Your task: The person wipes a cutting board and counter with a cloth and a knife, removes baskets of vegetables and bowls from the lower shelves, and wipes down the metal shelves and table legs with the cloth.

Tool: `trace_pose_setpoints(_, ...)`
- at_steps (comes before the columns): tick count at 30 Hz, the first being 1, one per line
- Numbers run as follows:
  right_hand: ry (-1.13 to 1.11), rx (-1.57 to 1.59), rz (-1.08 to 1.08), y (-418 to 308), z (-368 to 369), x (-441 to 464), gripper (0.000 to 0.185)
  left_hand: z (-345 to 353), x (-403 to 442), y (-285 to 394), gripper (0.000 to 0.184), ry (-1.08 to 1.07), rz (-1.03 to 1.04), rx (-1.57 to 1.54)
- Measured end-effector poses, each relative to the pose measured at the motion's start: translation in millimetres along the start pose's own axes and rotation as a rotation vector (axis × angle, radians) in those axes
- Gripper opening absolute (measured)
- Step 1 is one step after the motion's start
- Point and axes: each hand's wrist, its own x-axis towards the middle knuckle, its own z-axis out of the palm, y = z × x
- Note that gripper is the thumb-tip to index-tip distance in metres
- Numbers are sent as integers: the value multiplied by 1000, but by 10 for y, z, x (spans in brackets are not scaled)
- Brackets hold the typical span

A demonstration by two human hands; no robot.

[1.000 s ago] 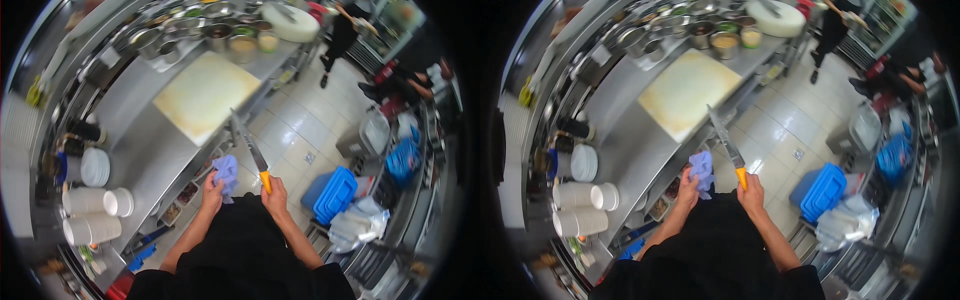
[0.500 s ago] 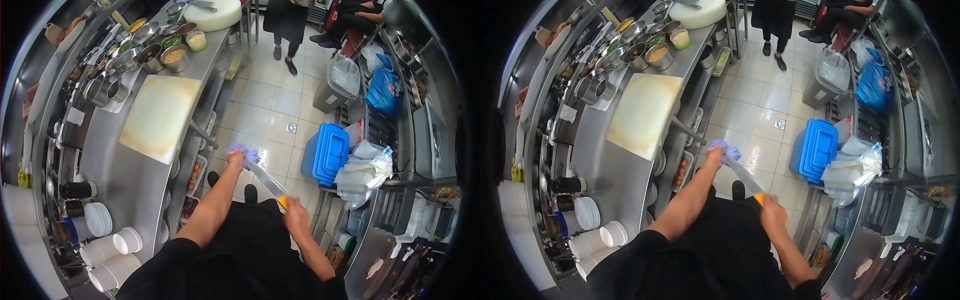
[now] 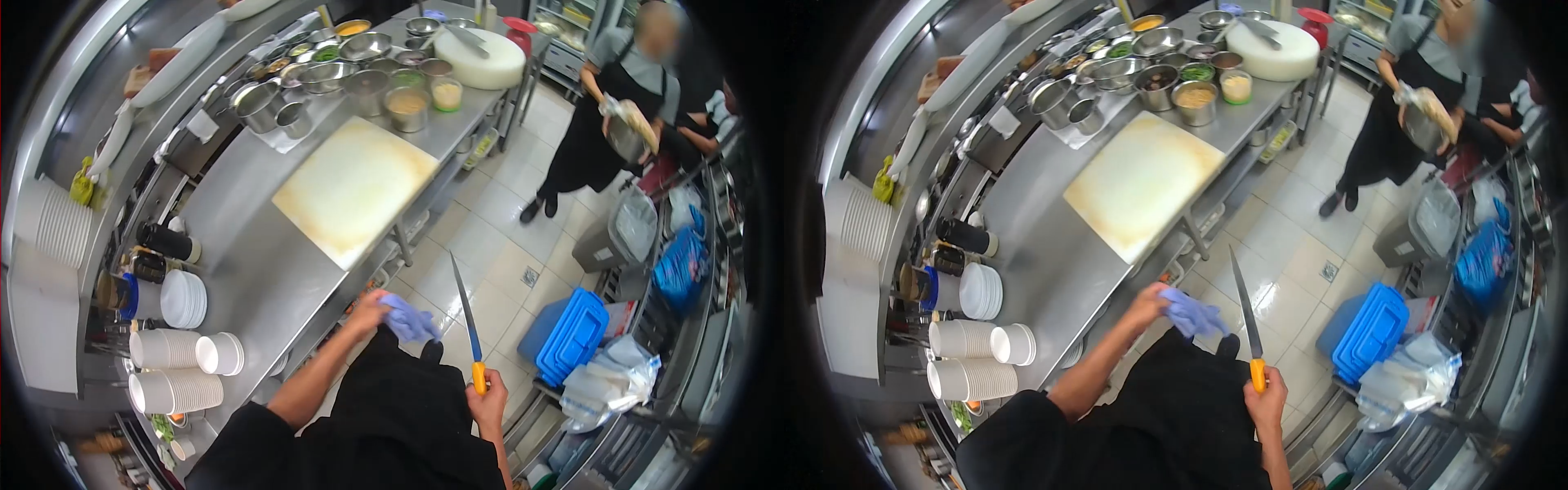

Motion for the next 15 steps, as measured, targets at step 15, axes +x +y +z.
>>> trace_pose_setpoints(15,-257,454,-51,-1337,1373,1328,28,-2557,882,441,47,967,495,1120)
